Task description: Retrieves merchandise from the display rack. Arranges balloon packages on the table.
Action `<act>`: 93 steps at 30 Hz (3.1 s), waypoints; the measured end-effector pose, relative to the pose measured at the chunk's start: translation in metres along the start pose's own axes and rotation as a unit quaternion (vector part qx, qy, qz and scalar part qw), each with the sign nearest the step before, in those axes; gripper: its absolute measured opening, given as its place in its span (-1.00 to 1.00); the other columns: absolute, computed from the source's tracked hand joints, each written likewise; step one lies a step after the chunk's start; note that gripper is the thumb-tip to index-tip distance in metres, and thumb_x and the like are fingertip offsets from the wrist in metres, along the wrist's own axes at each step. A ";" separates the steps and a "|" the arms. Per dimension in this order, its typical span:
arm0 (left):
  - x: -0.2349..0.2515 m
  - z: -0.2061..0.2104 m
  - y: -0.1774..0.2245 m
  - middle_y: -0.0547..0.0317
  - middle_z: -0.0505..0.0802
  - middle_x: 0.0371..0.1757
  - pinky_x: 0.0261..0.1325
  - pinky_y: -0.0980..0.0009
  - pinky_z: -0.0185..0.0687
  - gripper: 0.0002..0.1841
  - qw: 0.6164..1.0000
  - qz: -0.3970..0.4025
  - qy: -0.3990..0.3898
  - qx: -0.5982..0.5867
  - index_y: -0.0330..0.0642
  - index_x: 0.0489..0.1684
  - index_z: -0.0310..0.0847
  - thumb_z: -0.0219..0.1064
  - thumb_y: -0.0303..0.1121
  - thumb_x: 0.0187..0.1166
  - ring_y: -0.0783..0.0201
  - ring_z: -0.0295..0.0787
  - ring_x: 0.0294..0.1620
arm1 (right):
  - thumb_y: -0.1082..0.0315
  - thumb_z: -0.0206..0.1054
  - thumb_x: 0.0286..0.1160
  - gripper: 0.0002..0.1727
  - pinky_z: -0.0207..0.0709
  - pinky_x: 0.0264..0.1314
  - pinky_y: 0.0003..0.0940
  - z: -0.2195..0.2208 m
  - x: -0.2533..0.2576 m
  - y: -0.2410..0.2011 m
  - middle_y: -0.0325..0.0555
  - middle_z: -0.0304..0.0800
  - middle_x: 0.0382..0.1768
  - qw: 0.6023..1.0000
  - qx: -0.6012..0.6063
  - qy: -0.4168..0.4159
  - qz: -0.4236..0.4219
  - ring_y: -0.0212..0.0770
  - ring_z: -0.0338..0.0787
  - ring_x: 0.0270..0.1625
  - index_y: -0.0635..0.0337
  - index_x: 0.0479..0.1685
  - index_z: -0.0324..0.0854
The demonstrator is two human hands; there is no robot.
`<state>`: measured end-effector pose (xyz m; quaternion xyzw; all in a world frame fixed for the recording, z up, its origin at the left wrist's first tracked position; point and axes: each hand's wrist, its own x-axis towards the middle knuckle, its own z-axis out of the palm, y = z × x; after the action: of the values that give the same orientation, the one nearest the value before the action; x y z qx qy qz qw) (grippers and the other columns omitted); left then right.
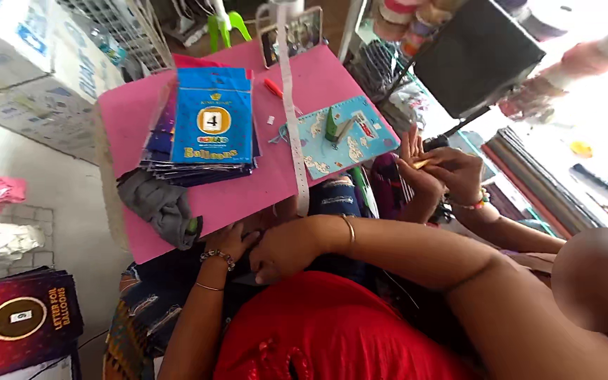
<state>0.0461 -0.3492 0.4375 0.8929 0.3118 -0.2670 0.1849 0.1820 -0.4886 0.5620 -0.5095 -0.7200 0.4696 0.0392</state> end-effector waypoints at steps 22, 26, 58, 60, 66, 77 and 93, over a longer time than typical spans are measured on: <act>0.011 0.012 -0.005 -0.15 0.80 0.35 0.49 -0.22 0.47 -0.34 0.999 0.026 0.030 0.019 -0.12 0.46 0.64 0.01 0.24 0.75 -0.15 0.71 0.43 | 0.36 0.21 0.70 -0.73 0.71 -0.14 0.02 -0.033 0.068 0.074 0.10 0.89 -0.18 0.859 0.002 0.487 -0.155 0.01 0.89 -0.21 0.34 0.05 0.76; 0.003 0.016 -0.005 -0.14 0.63 0.59 0.65 -0.21 0.29 -0.35 0.997 0.055 0.048 0.012 -0.12 0.64 0.49 0.04 0.16 0.78 -0.15 0.53 0.62 | 0.33 0.18 0.71 -0.70 0.70 -0.02 0.03 -0.028 0.067 0.079 0.12 0.88 -0.14 0.876 -0.007 0.461 -0.142 0.03 0.88 -0.13 0.34 0.07 0.76; -0.054 -0.069 -0.112 -0.40 0.51 0.64 0.66 -0.34 0.15 -0.35 0.813 -0.242 0.422 -0.318 -0.21 0.86 0.07 -0.06 -0.03 0.89 -0.38 0.39 0.68 | 0.10 0.00 0.75 -0.40 0.09 0.68 0.33 -0.024 0.073 0.095 0.19 0.42 0.66 0.664 0.147 0.733 0.017 0.11 0.36 0.73 0.35 0.60 0.40; -0.057 -0.065 -0.109 -0.40 0.49 0.65 0.67 -0.34 0.13 -0.35 0.813 -0.247 0.420 -0.318 -0.23 0.86 0.06 -0.07 -0.03 0.89 -0.37 0.38 0.68 | 0.08 0.01 0.76 -0.39 0.13 0.65 0.32 -0.023 0.071 0.094 0.17 0.45 0.65 0.669 0.144 0.729 0.027 0.10 0.40 0.70 0.34 0.60 0.41; -0.066 -0.056 -0.101 -0.39 0.49 0.66 0.67 -0.33 0.15 -0.36 0.806 -0.246 0.432 -0.321 -0.25 0.86 0.05 -0.09 -0.06 0.90 -0.36 0.39 0.68 | 0.08 0.00 0.76 -0.40 0.10 0.67 0.33 -0.016 0.068 0.096 0.17 0.49 0.61 0.671 0.136 0.728 0.010 0.07 0.41 0.70 0.36 0.57 0.42; -0.079 -0.043 -0.061 -0.57 0.46 0.61 0.36 -0.60 0.24 -0.22 0.832 -0.147 0.515 -0.144 -0.28 0.78 0.23 -0.08 0.15 0.75 -0.63 0.38 0.55 | 0.09 0.01 0.73 -0.41 0.02 0.73 0.34 -0.015 0.068 0.098 0.36 0.47 0.56 0.654 0.050 0.755 0.002 0.27 0.34 0.71 0.44 0.44 0.49; -0.133 -0.055 -0.038 0.20 0.74 0.12 0.26 0.59 0.62 -0.72 0.734 0.157 0.591 -0.295 -0.14 0.10 0.61 0.36 -0.26 0.51 0.51 0.65 0.21 | -0.20 0.21 0.67 -0.35 0.29 0.76 -0.06 0.015 0.063 0.023 0.00 0.17 0.78 0.733 0.030 0.600 -0.318 -0.06 0.24 0.81 -0.11 0.63 0.30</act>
<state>-0.0469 -0.3550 0.5533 0.8075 0.2767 0.4531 0.2571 0.1603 -0.4486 0.5106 -0.4249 -0.6527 0.0477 0.6255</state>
